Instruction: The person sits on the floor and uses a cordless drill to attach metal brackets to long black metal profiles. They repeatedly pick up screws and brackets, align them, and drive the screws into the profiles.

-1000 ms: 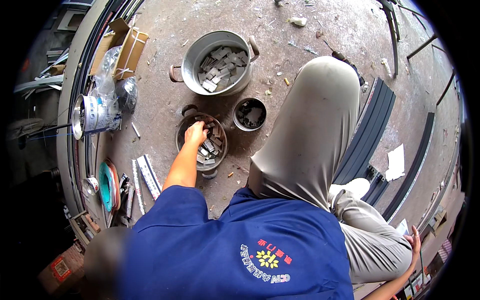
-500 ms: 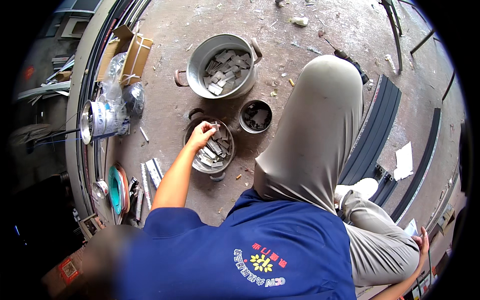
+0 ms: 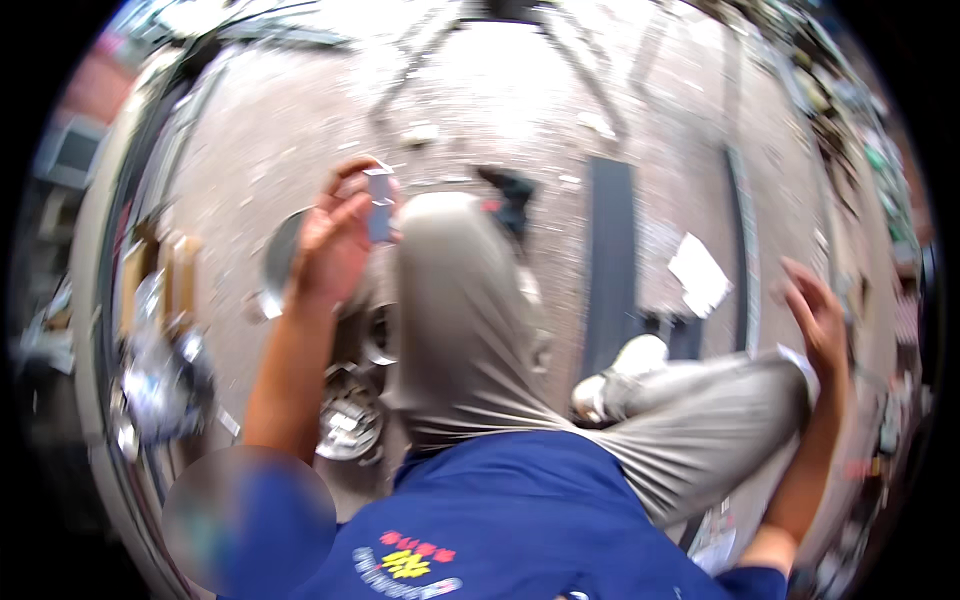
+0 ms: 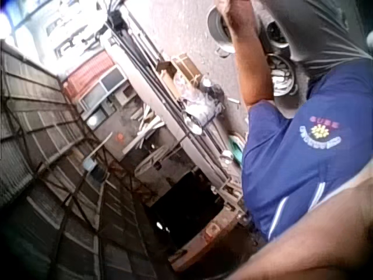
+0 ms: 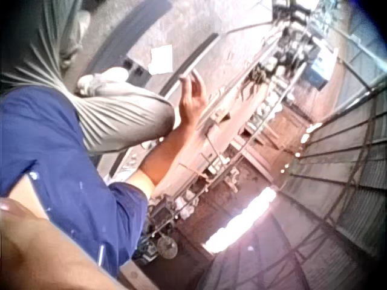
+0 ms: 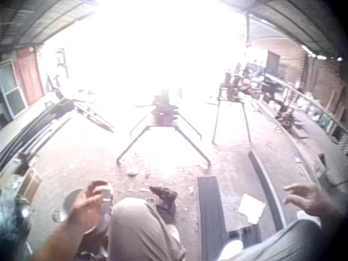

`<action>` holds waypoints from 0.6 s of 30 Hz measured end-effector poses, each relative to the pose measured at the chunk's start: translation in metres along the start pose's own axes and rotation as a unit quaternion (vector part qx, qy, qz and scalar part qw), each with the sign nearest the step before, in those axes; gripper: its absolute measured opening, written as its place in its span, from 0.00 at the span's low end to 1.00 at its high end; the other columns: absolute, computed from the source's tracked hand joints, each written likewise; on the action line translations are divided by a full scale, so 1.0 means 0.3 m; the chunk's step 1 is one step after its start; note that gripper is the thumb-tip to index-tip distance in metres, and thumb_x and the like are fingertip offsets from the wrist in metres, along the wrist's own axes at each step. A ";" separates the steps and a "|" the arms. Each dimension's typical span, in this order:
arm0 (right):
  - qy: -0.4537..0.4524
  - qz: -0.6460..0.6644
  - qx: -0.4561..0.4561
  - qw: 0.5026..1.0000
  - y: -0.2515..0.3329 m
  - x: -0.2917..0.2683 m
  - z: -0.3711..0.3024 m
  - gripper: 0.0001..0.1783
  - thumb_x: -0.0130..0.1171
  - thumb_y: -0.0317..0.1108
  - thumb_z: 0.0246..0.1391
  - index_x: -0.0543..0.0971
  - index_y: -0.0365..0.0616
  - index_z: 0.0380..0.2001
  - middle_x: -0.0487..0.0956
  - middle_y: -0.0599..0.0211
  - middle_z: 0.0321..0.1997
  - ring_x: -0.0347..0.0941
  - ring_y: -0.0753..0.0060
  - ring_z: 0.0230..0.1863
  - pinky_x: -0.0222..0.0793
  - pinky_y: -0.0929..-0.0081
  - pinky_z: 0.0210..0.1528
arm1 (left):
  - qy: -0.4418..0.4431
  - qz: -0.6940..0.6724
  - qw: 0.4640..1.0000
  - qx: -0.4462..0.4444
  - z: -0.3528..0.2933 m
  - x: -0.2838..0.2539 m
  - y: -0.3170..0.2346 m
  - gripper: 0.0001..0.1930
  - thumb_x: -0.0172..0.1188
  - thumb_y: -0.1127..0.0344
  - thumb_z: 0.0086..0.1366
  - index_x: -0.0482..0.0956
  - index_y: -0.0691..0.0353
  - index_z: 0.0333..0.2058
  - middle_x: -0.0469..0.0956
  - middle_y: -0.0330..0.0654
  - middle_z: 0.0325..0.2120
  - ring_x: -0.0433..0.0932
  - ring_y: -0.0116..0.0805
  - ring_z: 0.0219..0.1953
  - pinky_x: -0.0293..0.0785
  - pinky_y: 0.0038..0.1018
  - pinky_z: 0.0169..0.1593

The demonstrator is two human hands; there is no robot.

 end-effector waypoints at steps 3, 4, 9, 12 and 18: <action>0.011 -0.021 -0.108 0.994 0.269 0.024 0.076 0.21 0.60 0.36 0.66 0.77 0.41 0.59 0.84 0.63 0.45 0.80 0.72 0.46 0.75 0.72 0.52 | 0.097 0.119 0.987 0.037 0.191 0.319 0.025 0.27 0.67 0.69 0.64 0.69 0.61 0.60 0.81 0.43 0.43 0.80 0.30 0.42 0.80 0.29 0.40; 0.026 -0.021 -0.159 0.987 0.322 0.029 0.097 0.21 0.61 0.37 0.65 0.77 0.41 0.59 0.84 0.64 0.43 0.80 0.73 0.46 0.75 0.72 0.51 | 0.128 0.182 0.973 0.058 0.239 0.440 0.046 0.27 0.68 0.70 0.63 0.70 0.62 0.60 0.81 0.42 0.42 0.80 0.29 0.43 0.80 0.28 0.40; 0.035 0.013 -0.186 0.982 0.361 0.025 0.100 0.24 0.65 0.41 0.63 0.78 0.39 0.57 0.84 0.62 0.45 0.80 0.76 0.42 0.77 0.73 0.49 | 0.297 0.344 0.876 0.163 0.260 1.043 0.194 0.30 0.73 0.68 0.59 0.72 0.53 0.59 0.83 0.43 0.43 0.84 0.30 0.43 0.80 0.23 0.38; 0.016 0.023 -0.181 0.983 0.278 0.013 0.106 0.17 0.67 0.34 0.61 0.81 0.38 0.50 0.84 0.65 0.40 0.79 0.77 0.40 0.76 0.75 0.46 | 0.321 0.414 0.797 0.299 0.244 1.227 0.240 0.33 0.76 0.69 0.54 0.72 0.53 0.58 0.85 0.42 0.39 0.86 0.36 0.38 0.82 0.29 0.36; 0.000 -0.064 -0.179 0.982 0.104 -0.037 0.164 0.08 0.67 0.25 0.55 0.83 0.37 0.39 0.84 0.65 0.37 0.80 0.74 0.37 0.76 0.74 0.44 | 0.331 0.434 0.780 0.304 0.335 1.314 0.435 0.38 0.77 0.67 0.52 0.70 0.53 0.61 0.84 0.44 0.40 0.85 0.40 0.39 0.83 0.31 0.40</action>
Point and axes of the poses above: each hand's wrist, its own z-axis towards the middle knuckle, its own x-axis out of the palm, y = z × x, the point moved 8 cm from there along z, towards the middle knuckle
